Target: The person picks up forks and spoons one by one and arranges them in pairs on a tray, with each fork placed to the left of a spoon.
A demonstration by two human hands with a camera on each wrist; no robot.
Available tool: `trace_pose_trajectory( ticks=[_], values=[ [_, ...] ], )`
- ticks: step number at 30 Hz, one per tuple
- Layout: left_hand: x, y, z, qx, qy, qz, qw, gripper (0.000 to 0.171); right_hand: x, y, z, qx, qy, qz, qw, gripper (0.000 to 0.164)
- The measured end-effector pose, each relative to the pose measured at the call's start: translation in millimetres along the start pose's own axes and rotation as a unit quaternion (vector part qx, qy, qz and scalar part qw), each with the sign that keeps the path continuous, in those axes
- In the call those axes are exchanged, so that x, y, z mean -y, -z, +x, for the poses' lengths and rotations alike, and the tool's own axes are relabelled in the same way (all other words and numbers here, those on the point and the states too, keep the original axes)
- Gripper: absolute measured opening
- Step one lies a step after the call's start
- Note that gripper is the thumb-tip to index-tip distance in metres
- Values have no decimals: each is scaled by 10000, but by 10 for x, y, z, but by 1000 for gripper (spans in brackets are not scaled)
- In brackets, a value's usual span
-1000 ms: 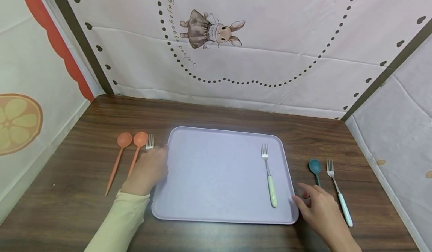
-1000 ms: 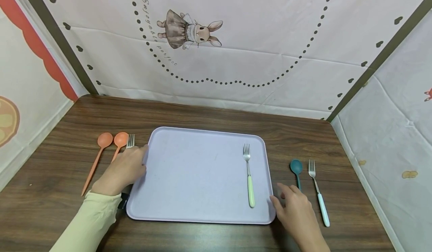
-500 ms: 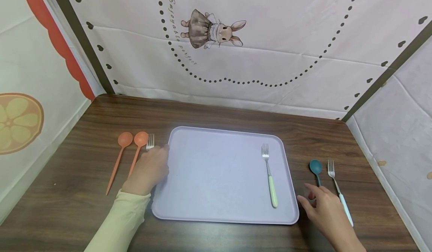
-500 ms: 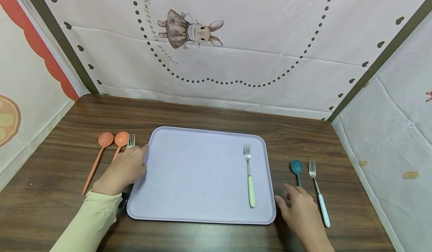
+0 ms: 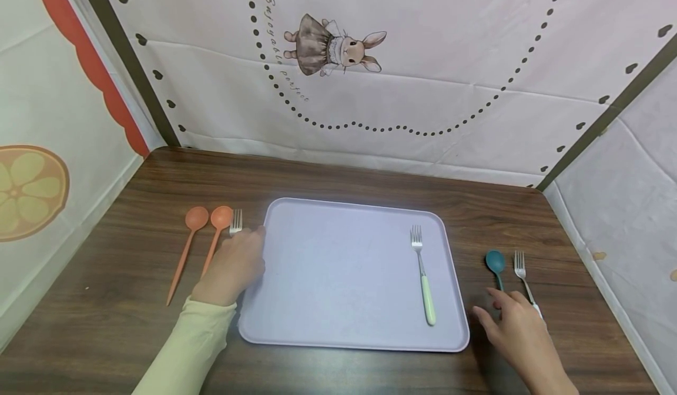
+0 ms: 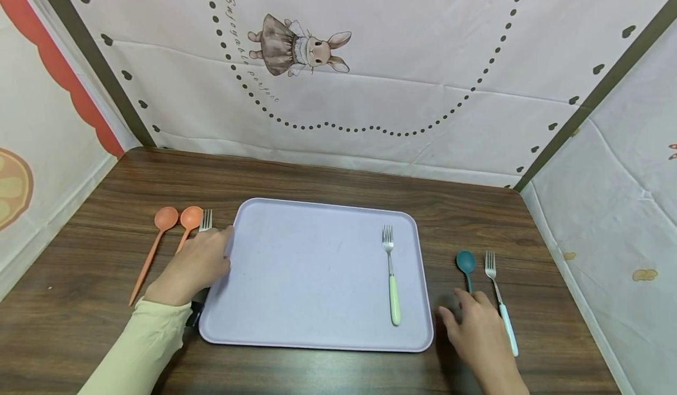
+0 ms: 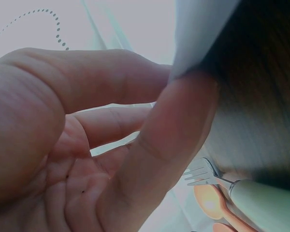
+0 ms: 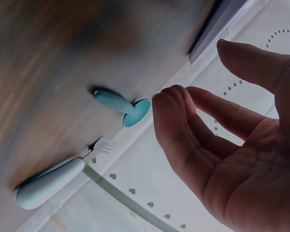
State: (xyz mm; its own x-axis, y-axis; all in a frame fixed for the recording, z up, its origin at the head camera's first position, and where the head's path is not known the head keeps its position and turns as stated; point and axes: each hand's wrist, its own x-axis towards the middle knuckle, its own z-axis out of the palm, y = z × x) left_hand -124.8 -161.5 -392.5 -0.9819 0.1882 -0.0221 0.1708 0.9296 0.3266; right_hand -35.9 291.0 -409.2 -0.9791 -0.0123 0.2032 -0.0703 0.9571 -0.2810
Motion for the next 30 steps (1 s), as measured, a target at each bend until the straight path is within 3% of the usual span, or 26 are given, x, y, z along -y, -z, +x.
trace_pose_trajectory(
  ticks=[5, 25, 30],
  values=[
    [6, -4, 4, -56, -39, 25, 10000, 32, -16, 16, 1, 185, -222, -30, 9996, 48],
    [-3, -7, 4, -12, 69, -7, 10000, 26, -142, 39, -23, 498, -249, -188, 9983, 53],
    [-4, -9, 9, 30, 79, 27, 10000, 28, -181, 50, 0, 946, -372, -316, 9943, 49]
  ],
)
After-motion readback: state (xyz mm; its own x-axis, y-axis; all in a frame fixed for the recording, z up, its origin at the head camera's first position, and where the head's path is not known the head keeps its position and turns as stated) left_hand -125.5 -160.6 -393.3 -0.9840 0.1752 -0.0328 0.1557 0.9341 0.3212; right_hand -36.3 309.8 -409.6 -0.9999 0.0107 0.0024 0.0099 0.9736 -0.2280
